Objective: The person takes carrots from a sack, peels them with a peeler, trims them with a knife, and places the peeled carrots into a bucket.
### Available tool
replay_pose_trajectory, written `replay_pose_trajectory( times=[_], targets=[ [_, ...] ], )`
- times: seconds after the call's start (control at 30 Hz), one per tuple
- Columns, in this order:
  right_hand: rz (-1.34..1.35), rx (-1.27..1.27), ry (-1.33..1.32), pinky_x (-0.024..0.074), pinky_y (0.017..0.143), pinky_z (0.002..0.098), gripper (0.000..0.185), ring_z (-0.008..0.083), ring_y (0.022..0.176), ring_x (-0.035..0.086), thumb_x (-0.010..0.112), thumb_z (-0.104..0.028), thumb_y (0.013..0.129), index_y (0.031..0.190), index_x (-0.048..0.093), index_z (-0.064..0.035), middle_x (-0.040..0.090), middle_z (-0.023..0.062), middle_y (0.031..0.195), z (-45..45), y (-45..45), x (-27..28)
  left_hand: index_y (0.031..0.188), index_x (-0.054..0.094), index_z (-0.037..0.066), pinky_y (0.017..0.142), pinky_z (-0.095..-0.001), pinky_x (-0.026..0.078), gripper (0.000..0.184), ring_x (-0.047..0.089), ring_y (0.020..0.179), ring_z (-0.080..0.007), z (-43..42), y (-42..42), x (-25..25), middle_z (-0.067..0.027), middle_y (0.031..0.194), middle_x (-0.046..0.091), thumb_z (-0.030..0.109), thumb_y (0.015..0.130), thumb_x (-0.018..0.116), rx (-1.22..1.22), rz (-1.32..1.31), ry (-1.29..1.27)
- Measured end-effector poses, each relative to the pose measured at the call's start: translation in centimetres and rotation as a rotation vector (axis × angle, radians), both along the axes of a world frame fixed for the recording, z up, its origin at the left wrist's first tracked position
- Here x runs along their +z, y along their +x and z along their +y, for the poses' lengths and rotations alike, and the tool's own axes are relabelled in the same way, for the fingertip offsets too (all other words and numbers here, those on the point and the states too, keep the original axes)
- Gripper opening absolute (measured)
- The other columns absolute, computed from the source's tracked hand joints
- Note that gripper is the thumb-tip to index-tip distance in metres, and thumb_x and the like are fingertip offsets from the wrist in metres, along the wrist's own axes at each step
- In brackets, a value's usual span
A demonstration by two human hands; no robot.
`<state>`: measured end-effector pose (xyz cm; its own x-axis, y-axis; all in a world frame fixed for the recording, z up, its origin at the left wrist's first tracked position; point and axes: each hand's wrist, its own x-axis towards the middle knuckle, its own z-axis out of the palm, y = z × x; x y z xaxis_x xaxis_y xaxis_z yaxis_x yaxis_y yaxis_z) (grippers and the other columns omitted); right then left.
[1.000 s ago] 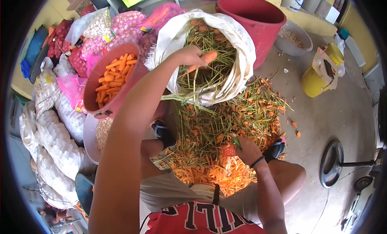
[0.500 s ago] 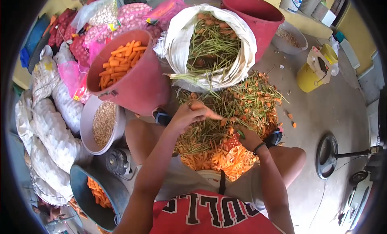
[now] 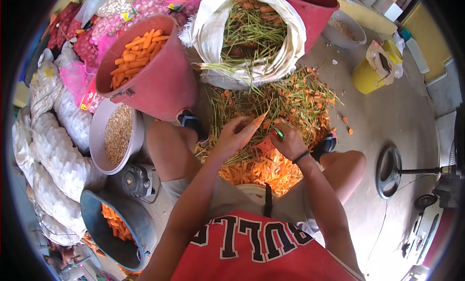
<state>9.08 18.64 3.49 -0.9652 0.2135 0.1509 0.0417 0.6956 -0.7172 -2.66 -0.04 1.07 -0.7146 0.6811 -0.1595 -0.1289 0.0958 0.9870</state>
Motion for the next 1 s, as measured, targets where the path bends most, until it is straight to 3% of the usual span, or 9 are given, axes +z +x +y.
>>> replay_pose_trajectory(
  times=[0.13,0.27,0.37,0.4,0.5,0.67,0.77,0.87,1.0],
  targets=[
    [-0.012,0.0,0.045,0.0493,0.071,0.0481,0.022,0.0406,0.078,0.063,0.066,-0.014,0.08,0.096,0.06,-0.0006,0.063,0.0226,0.08,-0.1,-0.6,-1.9,0.114,0.062,0.001,0.076,-0.0238,0.047,0.034,0.058,0.088,-0.0091,0.1,1.6,0.6,-0.0036,0.1,0.063,0.025,0.09,0.067,-0.039,0.171,-0.058],
    [-0.437,0.116,0.073,0.0501,0.071,0.0449,0.036,0.0381,0.077,0.063,0.075,-0.026,0.073,0.098,0.061,-0.003,0.064,0.0185,0.082,2.9,-0.3,-5.3,0.121,0.058,0.003,0.071,-0.0231,0.046,0.032,0.054,0.086,-0.0067,0.4,2.1,1.4,-0.0001,0.102,0.06,0.018,0.093,0.062,0.016,0.075,0.09],
    [-0.151,0.052,-0.043,0.0505,0.073,0.0415,0.045,0.0342,0.079,0.063,0.081,-0.032,0.07,0.1,0.062,-0.0042,0.064,0.0155,0.088,1.9,0.0,-0.6,0.129,0.052,0.007,0.073,-0.0242,0.049,0.035,0.055,0.09,-0.0084,0.2,1.2,1.0,-0.0018,0.112,0.057,0.019,0.097,0.055,0.097,-0.332,0.27],
    [-0.223,0.022,-0.255,0.0503,0.076,0.039,0.055,0.0318,0.083,0.063,0.087,-0.034,0.062,0.101,0.062,-0.0042,0.064,0.013,0.093,1.7,-0.4,0.1,0.135,0.046,0.011,0.077,-0.0249,0.05,0.036,0.057,0.094,-0.0109,0.0,1.0,0.6,-0.0036,0.119,0.054,0.02,0.1,0.049,0.095,-0.441,0.275],
    [0.111,0.073,-0.201,0.0506,0.078,0.0379,0.058,0.0307,0.088,0.063,0.09,-0.032,0.059,0.101,0.062,-0.004,0.064,0.0116,0.098,0.0,-0.6,-1.1,0.135,0.046,0.012,0.077,-0.0247,0.051,0.036,0.058,0.094,-0.0118,0.2,1.4,-0.3,-0.0047,0.118,0.055,0.021,0.1,0.047,0.111,-0.603,0.233],
    [0.285,0.124,-0.034,0.0533,0.075,0.0353,0.052,0.0269,0.085,0.066,0.089,-0.022,0.062,0.103,0.063,-0.0032,0.066,0.0127,0.097,1.6,-1.0,-0.2,0.134,0.047,0.012,0.072,-0.0245,0.053,0.035,0.06,0.089,-0.0108,-0.1,1.9,-0.3,-0.0044,0.115,0.056,0.021,0.1,0.046,-0.12,-0.594,0.176],
    [0.221,-0.201,-0.02,0.0538,0.07,0.0339,0.05,0.0235,0.08,0.066,0.088,-0.022,0.063,0.101,0.063,-0.003,0.066,0.0128,0.096,5.3,-1.2,-0.7,0.133,0.047,0.012,0.07,-0.0263,0.055,0.034,0.061,0.087,-0.0114,-0.3,2.5,1.9,-0.0047,0.113,0.057,0.022,0.1,0.045,-0.172,-0.607,0.094],
    [0.219,-0.223,-0.208,0.0542,0.069,0.033,0.048,0.0218,0.078,0.067,0.089,-0.022,0.064,0.099,0.063,-0.0032,0.066,0.013,0.096,5.2,-0.9,-0.6,0.133,0.047,0.012,0.069,-0.0283,0.056,0.034,0.061,0.088,-0.0126,-0.3,2.0,1.2,-0.0052,0.112,0.058,0.022,0.1,0.046,-0.1,-0.666,0.149],
    [0.304,0.093,0.0,0.0528,0.071,0.0335,0.05,0.0247,0.082,0.065,0.09,-0.021,0.06,0.1,0.063,-0.0053,0.066,0.0117,0.094,-1.4,-0.1,0.5,0.133,0.047,0.011,0.07,-0.0287,0.056,0.036,0.061,0.094,-0.0147,0.8,2.2,1.5,-0.0067,0.114,0.058,0.023,0.099,0.048,0.004,-0.682,0.239]
  ],
)
